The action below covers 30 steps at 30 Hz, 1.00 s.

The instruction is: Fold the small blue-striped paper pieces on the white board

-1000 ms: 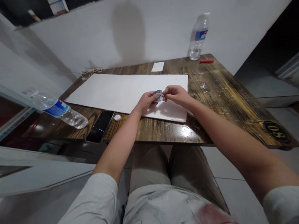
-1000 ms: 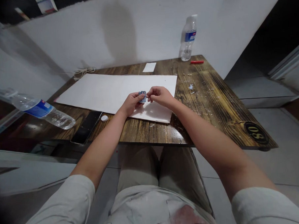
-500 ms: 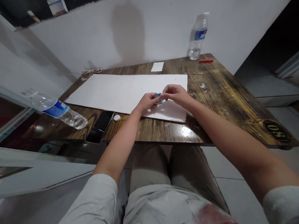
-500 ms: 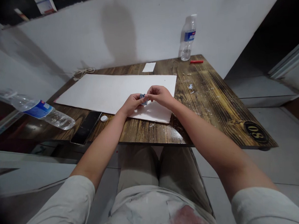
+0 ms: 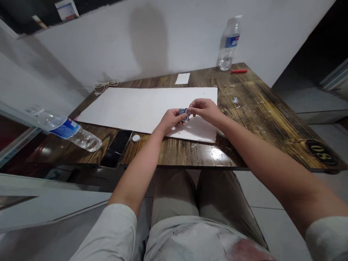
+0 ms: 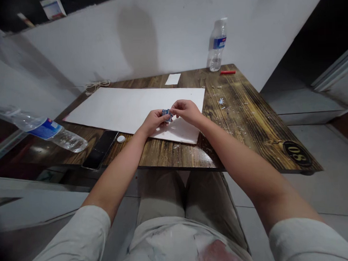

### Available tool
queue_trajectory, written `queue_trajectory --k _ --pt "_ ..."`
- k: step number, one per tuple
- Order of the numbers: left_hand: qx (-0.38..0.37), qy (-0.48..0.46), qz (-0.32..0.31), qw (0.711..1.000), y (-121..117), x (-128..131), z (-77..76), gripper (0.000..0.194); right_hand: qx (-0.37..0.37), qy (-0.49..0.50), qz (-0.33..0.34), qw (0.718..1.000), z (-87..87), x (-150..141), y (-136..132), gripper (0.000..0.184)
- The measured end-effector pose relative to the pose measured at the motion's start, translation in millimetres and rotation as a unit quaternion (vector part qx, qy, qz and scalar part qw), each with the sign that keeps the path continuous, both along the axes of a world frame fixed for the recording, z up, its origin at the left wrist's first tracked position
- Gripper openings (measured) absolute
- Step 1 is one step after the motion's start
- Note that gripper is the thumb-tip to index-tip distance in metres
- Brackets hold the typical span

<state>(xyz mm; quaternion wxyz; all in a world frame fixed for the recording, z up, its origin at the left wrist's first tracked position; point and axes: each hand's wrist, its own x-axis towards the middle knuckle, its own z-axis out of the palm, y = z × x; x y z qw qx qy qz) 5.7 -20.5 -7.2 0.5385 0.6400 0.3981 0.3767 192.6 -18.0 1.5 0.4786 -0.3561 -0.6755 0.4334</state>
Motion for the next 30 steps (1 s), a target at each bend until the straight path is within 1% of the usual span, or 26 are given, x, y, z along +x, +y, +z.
queue_trajectory --k 6,10,16,22,25,30 --pt "0.015 0.021 0.031 0.999 1.8 -0.6 -3.8 0.026 0.008 -0.022 0.005 1.000 -1.5 0.0 0.5 0.036" --pt "0.012 0.038 0.046 0.998 -0.2 0.4 -1.8 0.029 0.013 -0.034 0.004 0.999 -2.8 0.3 -0.2 0.033" --pt "0.000 0.021 0.027 0.999 -1.2 1.4 0.1 0.039 0.010 -0.061 -0.021 0.998 -4.8 0.2 0.8 0.039" --pt "-0.016 0.008 0.003 1.000 -0.9 1.9 1.5 0.033 0.015 -0.047 -0.044 0.998 -5.4 1.0 3.5 0.044" --pt "-0.017 0.010 0.009 1.000 -1.0 1.8 1.6 0.031 0.010 -0.042 -0.038 0.998 -4.8 0.5 2.9 0.044" --pt "-0.015 0.009 0.023 1.000 -0.9 1.3 0.3 0.033 0.009 -0.040 -0.029 0.999 -3.7 -0.3 1.1 0.041"
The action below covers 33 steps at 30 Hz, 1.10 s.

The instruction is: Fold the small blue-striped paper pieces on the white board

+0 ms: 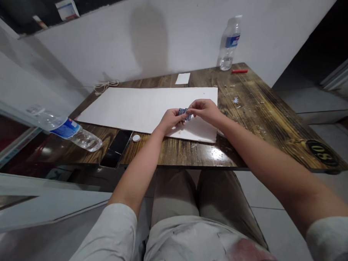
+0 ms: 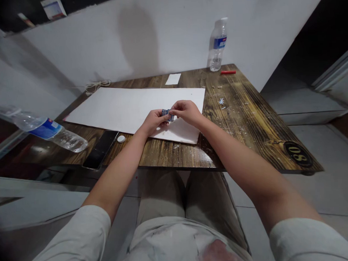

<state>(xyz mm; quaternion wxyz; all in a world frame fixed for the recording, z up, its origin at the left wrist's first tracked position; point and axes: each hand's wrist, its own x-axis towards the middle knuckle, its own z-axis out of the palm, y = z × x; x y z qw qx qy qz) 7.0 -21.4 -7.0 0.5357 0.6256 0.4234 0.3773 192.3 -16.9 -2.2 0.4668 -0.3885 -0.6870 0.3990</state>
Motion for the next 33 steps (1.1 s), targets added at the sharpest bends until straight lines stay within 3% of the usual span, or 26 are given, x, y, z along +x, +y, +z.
queue_trajectory --k 26,33 --pt "0.001 -0.030 0.063 0.998 -2.0 2.6 2.2 0.032 0.003 -0.003 0.028 1.000 1.1 4.4 1.6 0.026" --pt "0.001 -0.035 0.066 0.997 0.7 2.3 0.3 0.031 0.006 -0.018 0.023 1.000 4.4 4.2 -2.0 0.033"
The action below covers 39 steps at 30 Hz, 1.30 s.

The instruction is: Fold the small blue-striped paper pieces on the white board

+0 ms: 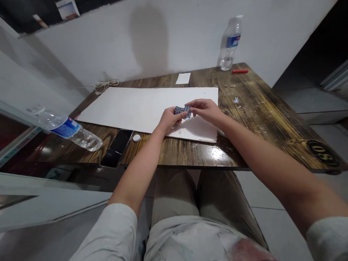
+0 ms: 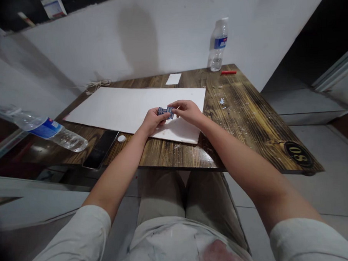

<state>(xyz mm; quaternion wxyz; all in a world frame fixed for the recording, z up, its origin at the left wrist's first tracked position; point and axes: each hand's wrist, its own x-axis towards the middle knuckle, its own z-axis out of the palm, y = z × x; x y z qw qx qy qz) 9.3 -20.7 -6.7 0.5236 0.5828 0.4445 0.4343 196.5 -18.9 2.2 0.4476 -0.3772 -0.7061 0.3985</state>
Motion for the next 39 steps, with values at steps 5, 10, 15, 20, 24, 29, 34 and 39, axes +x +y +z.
queue_trajectory --k 5,10,15,20,24,29,34,39 --pt "-0.004 -0.002 -0.017 1.000 2.2 -0.6 -1.1 0.029 0.002 -0.016 -0.013 1.000 -3.8 0.0 3.0 0.039" --pt "-0.015 -0.002 -0.035 0.999 2.5 -0.5 -0.5 0.026 0.008 0.002 -0.043 0.999 -8.0 1.0 7.9 0.040" --pt "-0.022 -0.004 -0.034 0.999 2.3 -0.8 0.3 0.021 0.011 -0.007 -0.051 0.999 -8.5 1.3 8.9 0.041" --pt "-0.017 -0.012 -0.032 0.999 4.7 -2.2 -2.3 0.019 0.015 -0.017 -0.049 0.999 -6.3 0.9 6.5 0.041" --pt "-0.022 -0.002 -0.023 0.999 3.5 -1.4 -0.7 0.022 0.012 -0.019 -0.046 0.999 -4.8 0.5 5.2 0.040" --pt "-0.023 0.002 -0.026 0.999 1.0 -1.4 1.9 0.029 0.000 -0.033 -0.021 0.999 -4.2 -0.6 4.0 0.035" --pt "-0.032 -0.006 -0.041 0.999 2.8 -2.5 0.5 0.029 0.001 -0.037 -0.029 0.999 -6.2 -0.8 5.2 0.031" --pt "-0.039 -0.019 -0.034 0.998 2.2 -0.3 2.4 0.023 0.001 -0.015 -0.047 0.999 -9.4 0.5 8.9 0.032"
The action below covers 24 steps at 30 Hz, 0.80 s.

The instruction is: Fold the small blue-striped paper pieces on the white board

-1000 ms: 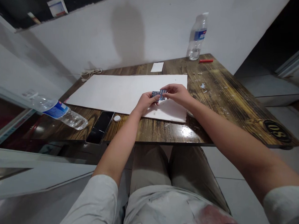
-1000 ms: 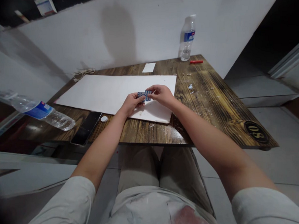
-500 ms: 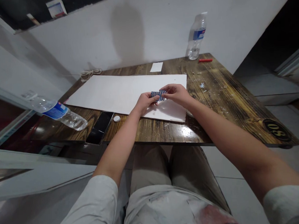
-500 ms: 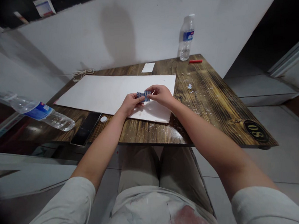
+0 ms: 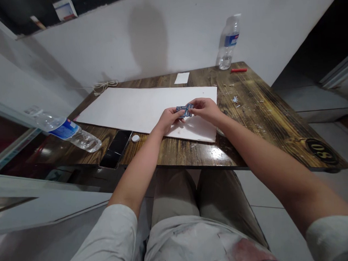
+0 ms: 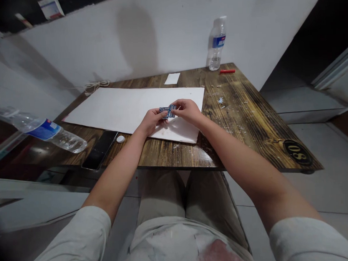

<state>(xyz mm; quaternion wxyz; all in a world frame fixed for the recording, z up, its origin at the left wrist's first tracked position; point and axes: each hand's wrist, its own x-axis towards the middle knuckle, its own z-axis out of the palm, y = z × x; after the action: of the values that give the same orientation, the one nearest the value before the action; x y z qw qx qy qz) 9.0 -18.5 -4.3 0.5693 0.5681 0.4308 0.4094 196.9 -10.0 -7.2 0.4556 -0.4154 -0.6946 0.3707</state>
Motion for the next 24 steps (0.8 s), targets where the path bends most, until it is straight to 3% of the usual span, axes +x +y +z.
queue_trajectory --k 13,24 --pt "0.014 -0.001 0.050 0.999 1.4 1.7 -0.1 0.023 -0.010 0.034 0.034 0.999 -0.7 -1.4 -1.1 0.033" --pt "0.021 0.034 -0.002 0.999 0.9 -1.2 -3.3 0.028 0.011 0.030 0.040 0.999 -4.1 -3.3 -0.4 0.037"
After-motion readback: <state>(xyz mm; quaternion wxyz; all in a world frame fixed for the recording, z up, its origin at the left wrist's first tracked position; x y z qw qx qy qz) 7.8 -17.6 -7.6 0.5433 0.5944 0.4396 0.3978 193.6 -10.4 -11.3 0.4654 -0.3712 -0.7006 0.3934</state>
